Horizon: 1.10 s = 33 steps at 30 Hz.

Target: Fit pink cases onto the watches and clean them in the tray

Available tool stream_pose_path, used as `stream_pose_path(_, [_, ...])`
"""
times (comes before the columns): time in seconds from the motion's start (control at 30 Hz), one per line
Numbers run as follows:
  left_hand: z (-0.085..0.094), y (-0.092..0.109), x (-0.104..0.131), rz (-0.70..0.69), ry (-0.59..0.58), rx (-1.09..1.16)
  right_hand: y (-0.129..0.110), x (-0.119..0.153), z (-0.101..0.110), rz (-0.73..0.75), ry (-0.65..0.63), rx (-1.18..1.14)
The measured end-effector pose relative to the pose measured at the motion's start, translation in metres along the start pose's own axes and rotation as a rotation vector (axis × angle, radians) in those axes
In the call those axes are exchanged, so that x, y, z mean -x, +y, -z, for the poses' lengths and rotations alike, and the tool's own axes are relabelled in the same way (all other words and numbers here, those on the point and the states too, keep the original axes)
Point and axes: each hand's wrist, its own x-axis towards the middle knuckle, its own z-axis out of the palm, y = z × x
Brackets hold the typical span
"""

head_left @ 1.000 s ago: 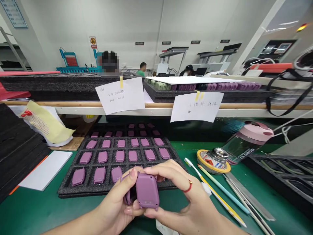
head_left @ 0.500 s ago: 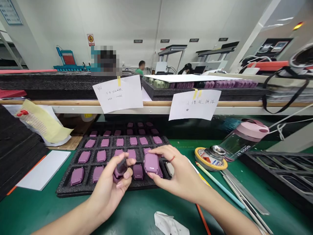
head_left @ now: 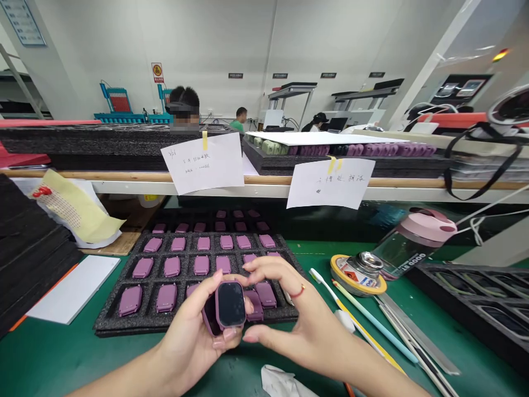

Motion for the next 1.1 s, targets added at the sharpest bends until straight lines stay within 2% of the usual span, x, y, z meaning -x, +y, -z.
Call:
stream_pose_path(0.07, [-0.001,-0.004,0.003,0.050,0.000,0.014,-0.008,0.001,-0.005,0.071,0.031,-0.039])
stream_pose_path(0.17, [-0.001,-0.009,0.006,0.102,-0.011,0.063,-0.019,0.001,-0.010,0.099,0.052,-0.050])
stream_pose_path(0.37, [-0.002,-0.011,0.003,0.092,-0.085,0.062,-0.028,-0.002,-0.006,0.035,0.121,-0.161])
stream_pose_path(0.57, [-0.003,-0.010,0.006,0.072,-0.147,0.012,-0.024,-0.004,0.001,-0.011,0.513,-0.430])
stream_pose_path(0.67, [-0.003,-0.008,0.008,0.064,-0.175,0.008,-0.026,-0.003,0.005,-0.053,0.595,-0.454])
stream_pose_path(0.8, [-0.003,-0.006,0.010,0.065,-0.194,-0.005,-0.026,-0.002,0.008,-0.028,0.586,-0.341])
stream_pose_path(0.93, [-0.003,-0.006,0.011,0.046,-0.214,-0.013,-0.022,0.000,0.012,0.121,0.526,-0.135])
stream_pose_path(1.0, [-0.003,-0.007,0.010,0.043,-0.216,-0.014,-0.022,0.001,0.017,0.223,0.468,-0.002])
stream_pose_path(1.1, [-0.003,-0.008,0.009,0.049,-0.207,-0.002,-0.028,0.007,0.022,0.341,0.282,0.119])
